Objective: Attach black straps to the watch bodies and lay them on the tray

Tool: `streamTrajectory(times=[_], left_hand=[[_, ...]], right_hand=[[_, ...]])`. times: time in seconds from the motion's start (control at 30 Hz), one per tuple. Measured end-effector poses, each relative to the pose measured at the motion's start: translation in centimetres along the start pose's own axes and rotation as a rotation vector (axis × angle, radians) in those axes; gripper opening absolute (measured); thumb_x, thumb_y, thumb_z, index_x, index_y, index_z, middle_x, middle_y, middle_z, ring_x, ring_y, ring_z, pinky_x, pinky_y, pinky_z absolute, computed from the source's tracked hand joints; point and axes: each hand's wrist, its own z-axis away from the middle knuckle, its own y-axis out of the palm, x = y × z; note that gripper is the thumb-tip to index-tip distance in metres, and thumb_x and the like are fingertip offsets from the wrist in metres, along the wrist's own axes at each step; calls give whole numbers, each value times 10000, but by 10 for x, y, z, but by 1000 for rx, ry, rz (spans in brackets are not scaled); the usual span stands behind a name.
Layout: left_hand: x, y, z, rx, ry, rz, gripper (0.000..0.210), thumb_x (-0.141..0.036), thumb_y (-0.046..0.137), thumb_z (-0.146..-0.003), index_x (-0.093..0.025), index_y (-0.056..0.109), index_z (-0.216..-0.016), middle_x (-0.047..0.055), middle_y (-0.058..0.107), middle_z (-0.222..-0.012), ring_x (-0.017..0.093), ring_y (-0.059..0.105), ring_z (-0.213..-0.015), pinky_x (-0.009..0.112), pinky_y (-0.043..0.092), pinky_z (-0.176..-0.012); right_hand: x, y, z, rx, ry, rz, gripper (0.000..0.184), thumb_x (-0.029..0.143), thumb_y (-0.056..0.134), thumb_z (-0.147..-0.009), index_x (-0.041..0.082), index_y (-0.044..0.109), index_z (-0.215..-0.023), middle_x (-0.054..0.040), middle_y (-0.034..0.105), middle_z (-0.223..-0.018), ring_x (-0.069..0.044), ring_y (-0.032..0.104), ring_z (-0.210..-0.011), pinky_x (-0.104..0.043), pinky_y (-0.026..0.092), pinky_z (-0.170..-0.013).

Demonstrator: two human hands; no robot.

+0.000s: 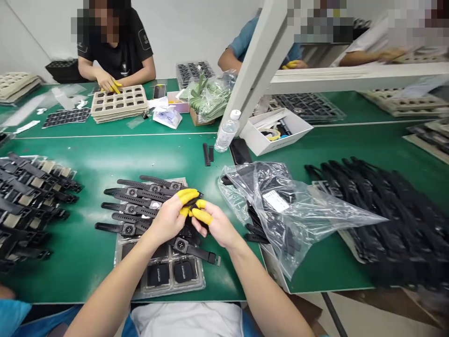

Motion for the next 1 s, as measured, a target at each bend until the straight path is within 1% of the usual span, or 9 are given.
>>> streamTrajectory(times=[0.07, 0.17, 0.33, 0.47, 0.57, 0.73, 0.8, 0.9, 1.0], left_hand=[[3, -1, 3, 60, 115, -156, 544, -17, 456, -886, -195, 638, -1366, 116, 651, -1421, 240, 606, -1367, 416, 521, -1165], [5, -2, 3, 81, 171, -249, 554, -1, 412, -913, -190, 607, -1395, 126, 635, -1389, 213, 631, -1310, 376, 556, -1114], [4, 2, 3, 29, 176, -249, 461, -62, 399, -989, -188, 573, -1397, 132, 625, -1346, 219, 622, -1294, 388, 557, -1101], [-3, 0, 2, 89, 186, -219, 441, -137, 398, -1037, -178, 518, -1459, 141, 600, -1326, 215, 621, -1247, 382, 550, -1096], [-8, -5, 1, 148, 193, -218, 438, -183, 387, -1056, -177, 503, -1479, 135, 599, -1295, 216, 615, -1224, 385, 544, -1098], [-11, -8, 0, 180, 192, -434, 398, -185, 476, -995, -99, 595, -1365, 177, 610, -1204, 286, 633, -1134, 462, 580, -1022], [-13, -10, 0, 197, 207, -456, 387, -184, 467, -998, -90, 600, -1349, 182, 617, -1197, 292, 638, -1121, 474, 582, -1015], [-17, -11, 0, 205, 226, -344, 384, -190, 416, -1042, -139, 557, -1395, 155, 627, -1225, 243, 652, -1121, 407, 586, -1014], [-22, -12, 0, 169, 249, -283, 431, -216, 459, -1054, -185, 475, -1484, 138, 627, -1293, 220, 651, -1184, 363, 574, -1040]], right_hand=[[0, 1, 0, 27, 24, -13, 283, 451, 665, -906, 197, 547, -867, 83, 546, -517, -65, 376, -385, -204, 279, -406], [1, 2, -1, 43, 59, -117, 253, 411, 679, -880, 205, 535, -849, 102, 504, -470, -61, 320, -360, -197, 251, -382], [3, 5, -3, 13, 55, -319, 277, 399, 727, -850, 219, 516, -836, 120, 448, -451, -57, 275, -361, -177, 229, -360], [4, 6, -2, 0, 69, -419, 315, 409, 763, -825, 226, 507, -834, 123, 431, -447, -56, 252, -369, -165, 220, -355], [5, 4, -2, -12, 72, -404, 328, 419, 770, -823, 226, 506, -820, 123, 424, -444, -54, 244, -371, -163, 215, -354], [6, 2, -2, -16, 133, -307, 320, 403, 763, -812, 221, 501, -788, 130, 384, -449, -50, 223, -386, -163, 200, -360], [6, 1, -1, -2, 135, -278, 308, 396, 753, -817, 219, 503, -783, 133, 374, -446, -49, 217, -388, -165, 196, -363], [5, 0, -1, 45, 89, -263, 309, 429, 732, -846, 224, 505, -801, 136, 373, -442, -55, 221, -377, -179, 202, -366], [4, -3, 0, 38, -47, -175, 339, 508, 701, -891, 230, 511, -856, 129, 418, -468, -69, 277, -379, -204, 261, -393]])
